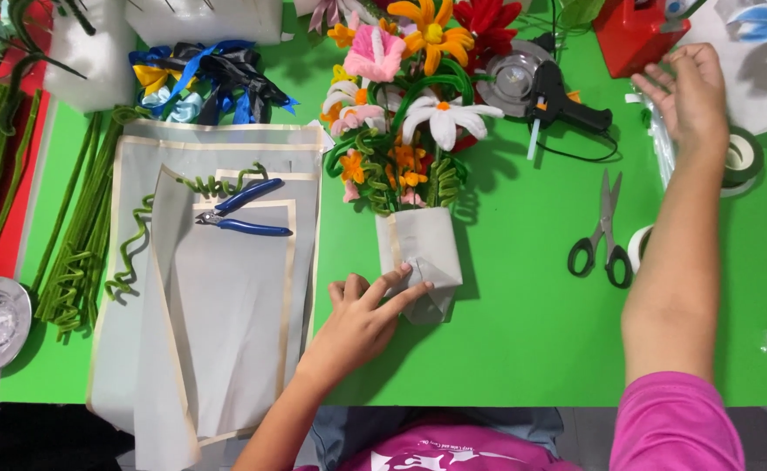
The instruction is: Wrapping the foam base of a flower arrangement with translucent paper by folding and tucking it.
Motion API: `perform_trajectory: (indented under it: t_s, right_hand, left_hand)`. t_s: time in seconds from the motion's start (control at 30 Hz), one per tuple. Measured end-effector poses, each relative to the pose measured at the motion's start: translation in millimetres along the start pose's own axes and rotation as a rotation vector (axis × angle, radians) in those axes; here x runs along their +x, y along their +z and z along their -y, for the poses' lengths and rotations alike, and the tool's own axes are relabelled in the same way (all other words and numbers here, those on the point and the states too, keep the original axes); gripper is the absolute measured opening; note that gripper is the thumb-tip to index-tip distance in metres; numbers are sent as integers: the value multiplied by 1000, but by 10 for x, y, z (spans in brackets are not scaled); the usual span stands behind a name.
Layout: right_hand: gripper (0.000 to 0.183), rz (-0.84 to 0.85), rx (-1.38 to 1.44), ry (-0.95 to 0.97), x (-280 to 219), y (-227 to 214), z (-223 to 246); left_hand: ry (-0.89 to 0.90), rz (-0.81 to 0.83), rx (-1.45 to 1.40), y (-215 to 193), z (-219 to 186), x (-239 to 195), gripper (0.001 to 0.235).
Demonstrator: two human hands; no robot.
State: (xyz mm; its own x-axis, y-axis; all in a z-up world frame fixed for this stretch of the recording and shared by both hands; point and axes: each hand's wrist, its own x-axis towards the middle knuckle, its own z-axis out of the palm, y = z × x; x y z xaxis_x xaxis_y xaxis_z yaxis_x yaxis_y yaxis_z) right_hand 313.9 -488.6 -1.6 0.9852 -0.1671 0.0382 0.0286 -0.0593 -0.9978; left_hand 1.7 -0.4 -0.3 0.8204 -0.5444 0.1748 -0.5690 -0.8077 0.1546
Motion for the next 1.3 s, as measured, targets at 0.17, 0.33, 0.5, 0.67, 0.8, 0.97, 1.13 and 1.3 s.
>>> perform_trajectory:
  t_s: [0.17,0.33,0.5,0.67,0.8,0.97,1.13,1.3]
  right_hand:
    - [11,1,-22,12,-15,8,24]
    - [8,46,-68,-57,-148,53,25]
    - [13,35,-45,-13,-476,258,309]
    - [14,214,31,18,-884,468,444]
    - [22,431,195,95,-1293,631,418]
    - [44,955,201,57,-1856,1026,552]
    - [59,1311,60,200,-2147,1395,469]
    - [63,1316,51,228,-2255,1622,483]
  left_hand:
    - [-4,8,-22,-26,0,2,63]
    - [-13,-3,-25,9,0,-2,59]
    - [-9,-12,-7,31,4,-17,62]
    - [-5,-28,3,52,6,-29,61]
    - [4,-61,46,94,12,-37,62]
    - [1,-44,51,75,7,-43,65]
    - [-3,-46,36,38,-7,-37,64]
    - [-66,-82,26,-29,-45,-27,69]
